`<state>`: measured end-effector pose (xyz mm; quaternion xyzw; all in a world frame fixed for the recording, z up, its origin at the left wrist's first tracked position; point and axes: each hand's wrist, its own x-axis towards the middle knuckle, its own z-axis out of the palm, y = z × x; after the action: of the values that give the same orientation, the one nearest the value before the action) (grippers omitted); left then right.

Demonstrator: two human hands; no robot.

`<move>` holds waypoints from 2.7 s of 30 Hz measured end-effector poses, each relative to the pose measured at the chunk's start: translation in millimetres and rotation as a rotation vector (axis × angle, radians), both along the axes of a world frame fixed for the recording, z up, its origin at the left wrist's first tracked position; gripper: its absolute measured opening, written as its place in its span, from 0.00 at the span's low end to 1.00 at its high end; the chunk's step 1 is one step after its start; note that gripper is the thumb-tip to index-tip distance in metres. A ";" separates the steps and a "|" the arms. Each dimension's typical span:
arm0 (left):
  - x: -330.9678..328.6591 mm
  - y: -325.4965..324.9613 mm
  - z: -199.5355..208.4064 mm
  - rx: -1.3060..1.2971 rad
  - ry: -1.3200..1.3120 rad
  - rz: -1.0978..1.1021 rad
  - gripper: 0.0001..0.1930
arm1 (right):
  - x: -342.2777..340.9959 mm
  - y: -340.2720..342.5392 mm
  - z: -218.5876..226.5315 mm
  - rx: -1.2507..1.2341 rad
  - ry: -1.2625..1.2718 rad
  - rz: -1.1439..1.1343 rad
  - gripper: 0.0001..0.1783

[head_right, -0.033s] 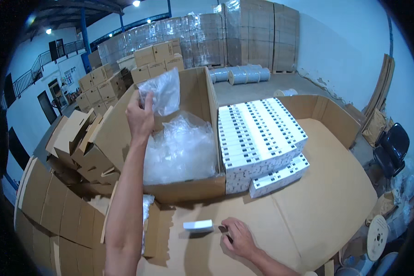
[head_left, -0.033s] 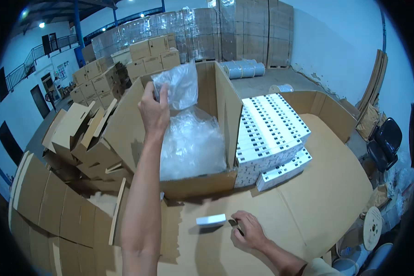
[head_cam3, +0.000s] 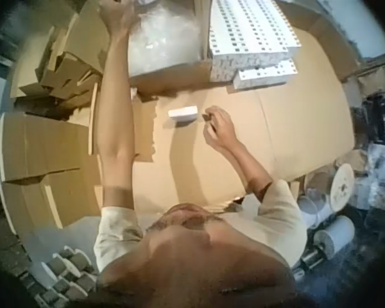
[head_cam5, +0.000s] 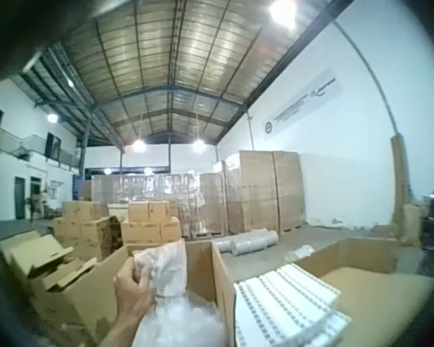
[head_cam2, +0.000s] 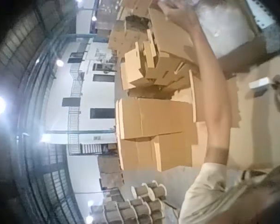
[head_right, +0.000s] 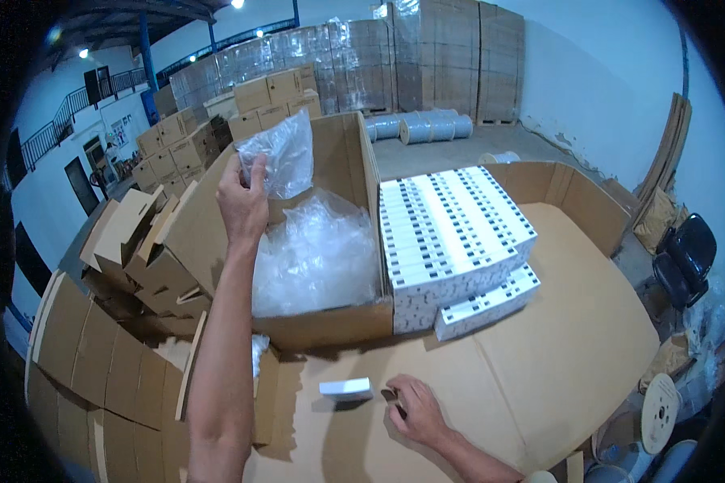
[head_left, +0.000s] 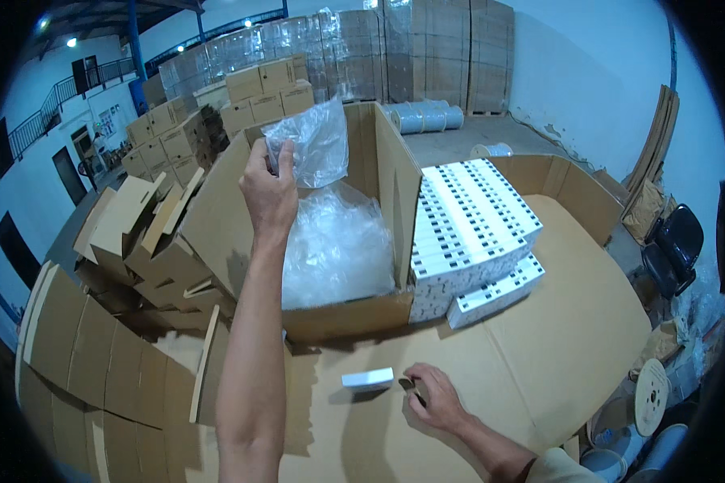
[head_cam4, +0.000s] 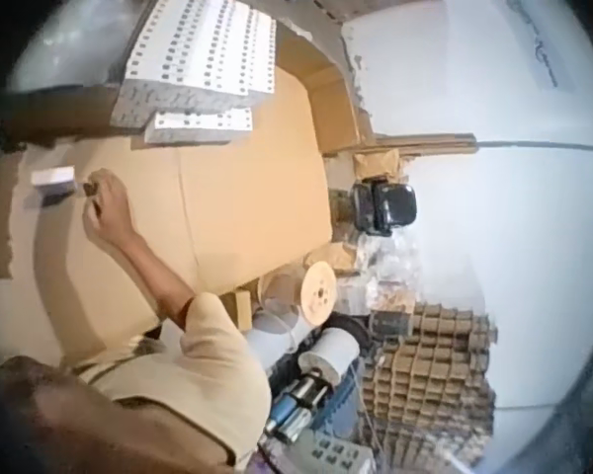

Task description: Packing small product boxes into bubble wrap bags and then into larger shipping boxes.

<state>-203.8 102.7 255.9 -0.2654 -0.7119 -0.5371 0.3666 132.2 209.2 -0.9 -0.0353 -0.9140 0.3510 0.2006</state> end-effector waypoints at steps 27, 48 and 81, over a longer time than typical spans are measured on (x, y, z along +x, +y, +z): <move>275.6 -114.2 -269.4 0.094 -0.597 -0.013 0.10 | 10.7 -36.2 12.0 -0.783 0.025 0.074 0.03; 279.5 -108.9 -235.3 -0.241 -0.542 -0.377 0.05 | 15.6 9.3 38.5 -0.564 -0.203 0.337 0.08; 298.6 -102.5 -253.6 0.095 -0.828 -0.337 0.13 | 18.0 -56.6 16.8 -0.704 0.100 -0.086 0.08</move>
<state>94.9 0.2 2.4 -0.1230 -0.7202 -0.6821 -0.0301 150.2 152.6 15.9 -0.1234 -0.7238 0.6369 0.2350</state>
